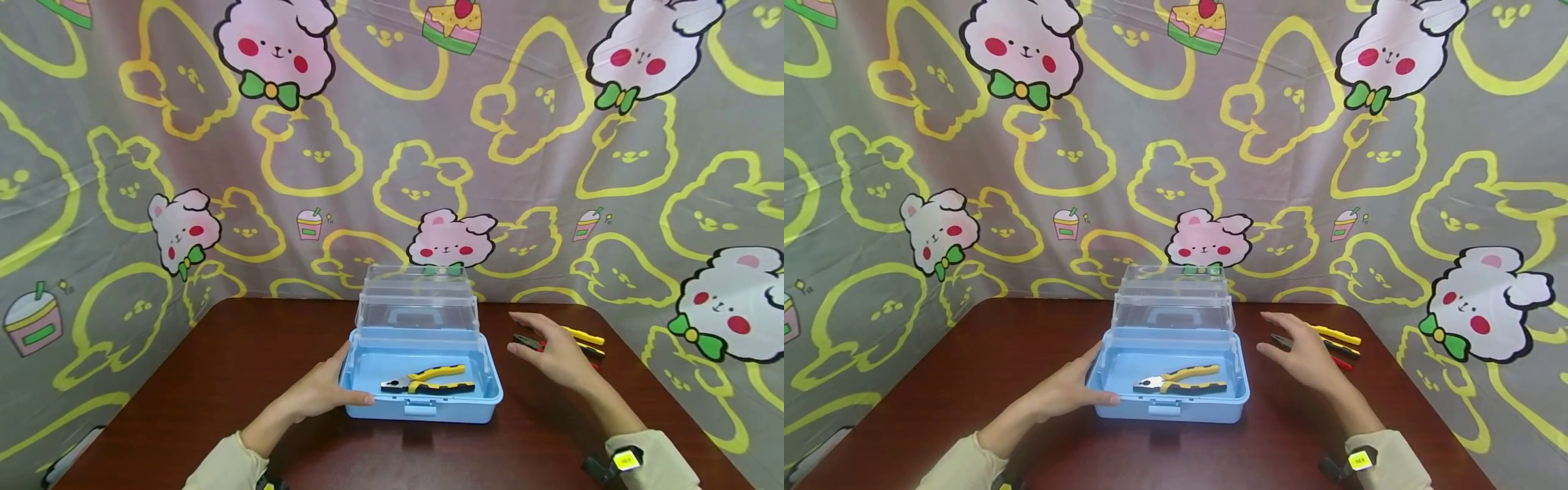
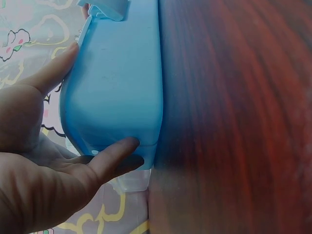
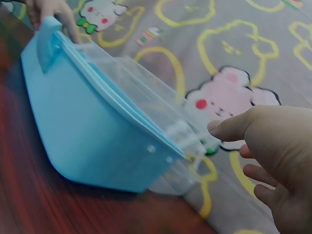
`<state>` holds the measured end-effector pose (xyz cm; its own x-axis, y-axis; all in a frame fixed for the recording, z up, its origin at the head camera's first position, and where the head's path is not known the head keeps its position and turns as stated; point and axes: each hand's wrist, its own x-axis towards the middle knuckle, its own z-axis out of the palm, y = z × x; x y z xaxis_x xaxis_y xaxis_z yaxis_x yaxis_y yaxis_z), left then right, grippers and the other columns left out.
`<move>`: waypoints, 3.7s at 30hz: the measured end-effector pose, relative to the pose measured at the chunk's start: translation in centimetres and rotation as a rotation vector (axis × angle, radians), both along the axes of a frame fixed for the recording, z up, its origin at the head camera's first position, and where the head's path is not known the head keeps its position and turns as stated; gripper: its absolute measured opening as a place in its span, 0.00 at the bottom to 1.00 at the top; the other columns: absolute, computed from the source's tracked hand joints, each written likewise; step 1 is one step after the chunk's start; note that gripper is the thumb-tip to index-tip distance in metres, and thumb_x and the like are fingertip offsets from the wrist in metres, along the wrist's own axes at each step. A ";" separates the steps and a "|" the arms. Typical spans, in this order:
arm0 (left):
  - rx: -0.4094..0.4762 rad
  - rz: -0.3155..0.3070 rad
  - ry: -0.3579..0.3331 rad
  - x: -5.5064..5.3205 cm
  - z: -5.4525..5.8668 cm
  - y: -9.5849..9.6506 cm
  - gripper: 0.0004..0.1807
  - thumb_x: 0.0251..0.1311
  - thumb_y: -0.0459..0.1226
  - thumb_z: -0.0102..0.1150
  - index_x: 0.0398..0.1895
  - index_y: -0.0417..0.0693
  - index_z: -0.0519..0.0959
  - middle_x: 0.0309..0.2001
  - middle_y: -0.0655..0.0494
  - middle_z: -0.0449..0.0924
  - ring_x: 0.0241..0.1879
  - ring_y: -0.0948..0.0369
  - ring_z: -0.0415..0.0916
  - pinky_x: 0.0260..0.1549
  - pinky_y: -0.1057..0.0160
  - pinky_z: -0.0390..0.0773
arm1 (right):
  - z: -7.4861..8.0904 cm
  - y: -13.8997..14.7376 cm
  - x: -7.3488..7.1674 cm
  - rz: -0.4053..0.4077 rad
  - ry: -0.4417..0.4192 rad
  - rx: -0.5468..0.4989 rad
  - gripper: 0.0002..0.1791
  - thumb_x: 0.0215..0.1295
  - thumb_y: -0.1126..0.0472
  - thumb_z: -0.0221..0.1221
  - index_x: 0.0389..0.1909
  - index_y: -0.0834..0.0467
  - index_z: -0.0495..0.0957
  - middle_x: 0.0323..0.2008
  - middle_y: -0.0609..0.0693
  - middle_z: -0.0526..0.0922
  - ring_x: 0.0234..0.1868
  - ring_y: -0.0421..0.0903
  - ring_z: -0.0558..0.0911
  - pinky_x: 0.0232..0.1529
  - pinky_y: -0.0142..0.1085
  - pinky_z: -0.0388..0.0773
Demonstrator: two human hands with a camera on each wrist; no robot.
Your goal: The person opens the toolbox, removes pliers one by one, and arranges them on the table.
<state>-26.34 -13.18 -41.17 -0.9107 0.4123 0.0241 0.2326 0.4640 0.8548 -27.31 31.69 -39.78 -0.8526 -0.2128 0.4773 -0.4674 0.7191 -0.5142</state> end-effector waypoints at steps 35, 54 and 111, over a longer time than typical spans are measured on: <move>-0.003 0.003 -0.006 -0.1 0.1 -0.1 0.70 0.50 0.50 0.82 0.84 0.43 0.41 0.73 0.34 0.62 0.62 0.45 0.71 0.60 0.38 0.70 | 1.0 -9.2 0.4 0.285 -0.030 0.141 0.34 0.58 0.57 0.77 0.66 0.56 0.79 0.63 0.49 0.79 0.62 0.52 0.78 0.59 0.56 0.75; 0.007 -0.010 -0.009 -0.2 -0.1 -0.1 0.70 0.49 0.51 0.82 0.85 0.45 0.41 0.72 0.33 0.64 0.60 0.44 0.73 0.59 0.38 0.71 | 0.4 -10.8 0.5 0.437 -0.019 0.207 0.34 0.59 0.58 0.77 0.66 0.59 0.78 0.63 0.47 0.79 0.64 0.51 0.76 0.60 0.56 0.73; 0.029 -0.020 -0.018 -0.2 0.0 -0.1 0.69 0.52 0.49 0.82 0.85 0.44 0.40 0.72 0.34 0.64 0.60 0.44 0.72 0.58 0.39 0.72 | -0.4 -13.2 -2.5 0.552 -0.298 0.467 0.22 0.64 0.67 0.71 0.59 0.68 0.82 0.52 0.54 0.85 0.54 0.49 0.81 0.55 0.46 0.78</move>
<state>-26.56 -13.28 -41.18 -0.9026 0.4300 0.0198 0.2262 0.4346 0.8717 -29.84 18.50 -40.22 -0.6430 -0.7659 0.0018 -0.7102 0.5953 -0.3758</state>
